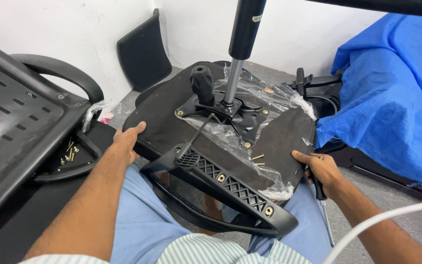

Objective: The person uses a screwdriver to tighten screws into a black plastic chair armrest, securing it to the chair base. The person repeatedly positions the armrest and fastens multiple screws to attach it firmly.

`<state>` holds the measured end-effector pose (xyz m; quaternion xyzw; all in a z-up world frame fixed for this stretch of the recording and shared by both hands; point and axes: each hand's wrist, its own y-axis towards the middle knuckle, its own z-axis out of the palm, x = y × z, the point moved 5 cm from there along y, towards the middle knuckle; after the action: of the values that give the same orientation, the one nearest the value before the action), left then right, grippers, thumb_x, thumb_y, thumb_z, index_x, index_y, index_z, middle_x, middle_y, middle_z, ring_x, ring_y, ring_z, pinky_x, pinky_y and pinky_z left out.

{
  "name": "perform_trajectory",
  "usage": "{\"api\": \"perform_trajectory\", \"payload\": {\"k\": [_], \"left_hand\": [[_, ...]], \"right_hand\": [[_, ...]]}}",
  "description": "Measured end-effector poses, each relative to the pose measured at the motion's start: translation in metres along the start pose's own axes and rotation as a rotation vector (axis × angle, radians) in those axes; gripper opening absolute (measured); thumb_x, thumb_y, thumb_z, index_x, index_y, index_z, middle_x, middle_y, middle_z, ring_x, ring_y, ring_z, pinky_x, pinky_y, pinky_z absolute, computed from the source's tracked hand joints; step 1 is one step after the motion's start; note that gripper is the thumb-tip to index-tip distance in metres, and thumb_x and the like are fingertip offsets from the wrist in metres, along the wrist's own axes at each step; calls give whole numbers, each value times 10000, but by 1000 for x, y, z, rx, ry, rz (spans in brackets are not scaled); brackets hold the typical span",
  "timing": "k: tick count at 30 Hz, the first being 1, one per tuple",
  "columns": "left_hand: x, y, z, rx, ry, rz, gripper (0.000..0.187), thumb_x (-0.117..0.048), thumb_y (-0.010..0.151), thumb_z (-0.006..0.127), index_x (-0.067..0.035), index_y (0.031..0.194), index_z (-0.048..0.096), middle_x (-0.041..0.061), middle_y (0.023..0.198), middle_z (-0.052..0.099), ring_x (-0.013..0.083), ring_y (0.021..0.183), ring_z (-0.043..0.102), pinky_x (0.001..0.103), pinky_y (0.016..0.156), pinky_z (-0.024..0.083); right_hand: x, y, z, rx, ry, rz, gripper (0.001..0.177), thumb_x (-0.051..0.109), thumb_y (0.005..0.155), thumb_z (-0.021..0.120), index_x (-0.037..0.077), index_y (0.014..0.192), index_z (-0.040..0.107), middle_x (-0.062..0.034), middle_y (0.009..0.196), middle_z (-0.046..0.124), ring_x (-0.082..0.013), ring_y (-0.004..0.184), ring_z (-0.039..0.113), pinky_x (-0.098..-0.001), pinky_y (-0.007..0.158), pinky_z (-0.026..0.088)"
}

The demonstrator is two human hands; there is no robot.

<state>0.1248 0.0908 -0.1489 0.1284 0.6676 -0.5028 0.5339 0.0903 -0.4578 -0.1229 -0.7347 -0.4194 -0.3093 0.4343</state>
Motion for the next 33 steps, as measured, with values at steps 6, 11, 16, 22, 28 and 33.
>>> {"api": "perform_trajectory", "payload": {"k": [6, 11, 16, 22, 28, 33], "left_hand": [[16, -13, -4, -30, -197, 24, 724, -213, 846, 781, -54, 1480, 470, 217, 1377, 617, 384, 1137, 693, 616, 829, 619], [21, -17, -8, -234, -148, -45, 855, -248, 847, 811, -97, 1550, 348, 192, 1482, 529, 371, 1276, 603, 613, 1009, 500], [18, -13, -9, -284, -75, -68, 923, -265, 859, 827, -44, 1582, 297, 219, 1584, 399, 398, 1423, 440, 637, 1170, 339], [15, -14, -7, -290, -89, -88, 830, -246, 861, 815, 0, 1532, 393, 194, 1526, 519, 375, 1359, 536, 637, 1142, 355], [16, -12, -4, -287, -154, -68, 786, -196, 826, 822, 33, 1458, 415, 225, 1455, 546, 359, 1247, 633, 539, 1026, 541], [16, -7, -11, -349, -100, -65, 790, -225, 816, 864, 76, 1423, 459, 237, 1454, 543, 370, 1248, 612, 544, 1034, 507]], "right_hand": [[9, 34, -3, 71, -14, -14, 412, 365, 844, 820, 51, 695, 600, 0, 591, 496, -114, 481, 440, -284, 420, 366], [13, 41, -5, 101, 10, 37, 407, 396, 843, 809, 57, 704, 632, 2, 590, 486, -112, 484, 420, -272, 409, 325], [23, 12, -4, 47, -145, 3, 563, 520, 809, 815, 18, 1016, 667, -62, 693, 574, -147, 521, 492, -283, 408, 386], [57, -90, 6, -61, -526, -327, 818, 561, 616, 884, 73, 1248, 707, -129, 1088, 732, -280, 845, 696, -393, 692, 540], [71, -178, 55, 251, -925, -360, 967, 559, 475, 958, 211, 1297, 586, -23, 1262, 602, -287, 1096, 673, -421, 881, 571], [83, -187, 64, 298, -1098, -305, 699, 423, 659, 866, 219, 1261, 575, 9, 1194, 612, -239, 1085, 685, -398, 916, 576]]}}
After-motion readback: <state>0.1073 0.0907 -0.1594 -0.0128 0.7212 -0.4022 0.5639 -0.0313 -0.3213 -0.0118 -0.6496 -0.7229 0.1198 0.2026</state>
